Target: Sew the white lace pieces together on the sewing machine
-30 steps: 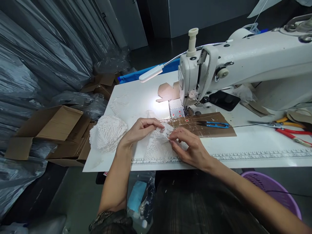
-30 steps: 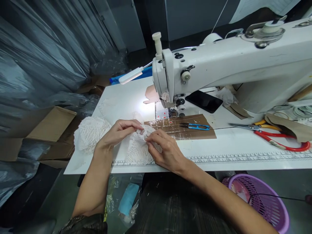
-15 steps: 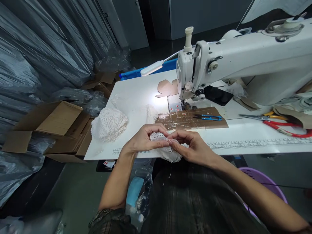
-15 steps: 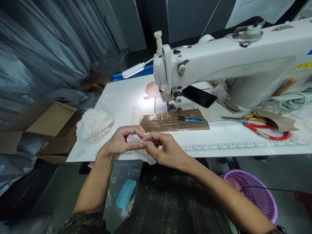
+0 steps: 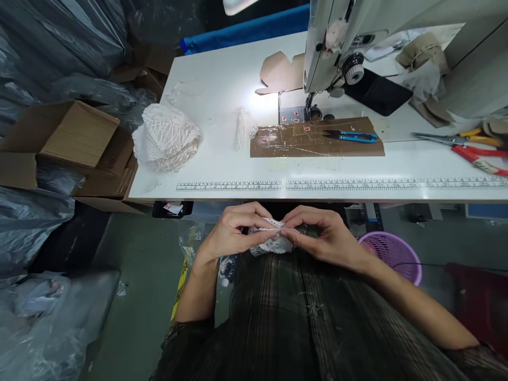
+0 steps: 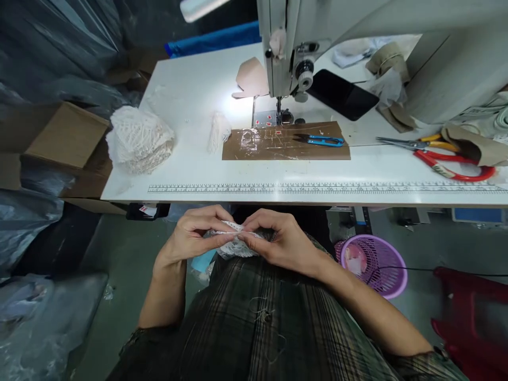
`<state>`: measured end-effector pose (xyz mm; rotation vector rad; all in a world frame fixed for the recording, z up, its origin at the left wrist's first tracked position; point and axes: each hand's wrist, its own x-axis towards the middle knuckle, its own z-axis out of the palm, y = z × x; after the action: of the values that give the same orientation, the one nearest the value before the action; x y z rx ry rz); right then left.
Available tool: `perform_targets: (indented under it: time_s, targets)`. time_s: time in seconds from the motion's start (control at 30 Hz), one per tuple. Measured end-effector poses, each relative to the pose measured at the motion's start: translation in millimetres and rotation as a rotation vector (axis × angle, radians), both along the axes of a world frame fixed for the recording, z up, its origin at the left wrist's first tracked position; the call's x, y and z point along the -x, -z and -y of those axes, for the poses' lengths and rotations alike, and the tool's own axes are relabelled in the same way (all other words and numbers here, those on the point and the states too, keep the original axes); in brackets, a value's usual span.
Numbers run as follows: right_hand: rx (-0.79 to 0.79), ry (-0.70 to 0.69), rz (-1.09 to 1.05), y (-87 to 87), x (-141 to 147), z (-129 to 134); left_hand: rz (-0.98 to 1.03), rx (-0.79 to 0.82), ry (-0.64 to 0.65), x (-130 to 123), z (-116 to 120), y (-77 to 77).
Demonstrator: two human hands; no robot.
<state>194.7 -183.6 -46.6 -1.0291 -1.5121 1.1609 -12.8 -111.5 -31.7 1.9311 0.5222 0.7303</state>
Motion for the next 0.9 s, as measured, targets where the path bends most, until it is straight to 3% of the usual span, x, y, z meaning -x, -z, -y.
perform_targets:
  time_s: [0.1, 0.27, 0.57, 0.77, 0.9]
  targets:
    - [-0.138, 0.073, 0.072, 2.6, 3, 5, 0.113, 0.048, -0.110, 0, 7, 12.6]
    - [-0.354, 0.110, 0.225, 6.6, 8, 6, 0.267, 0.144, -0.160, 3, 12, 27.1]
    - [-0.634, 0.166, 0.553, 8.4, 11, 2, 0.168, 0.236, -0.161, 8, 16, 26.9]
    - [-0.587, 0.104, 0.503, 8.9, 10, 0, 0.170, 0.403, -0.200, 4, 14, 25.5]
    - [-0.531, 0.069, 0.472, 9.9, 8, 0, 0.101, 0.361, -0.176, 2, 11, 31.8]
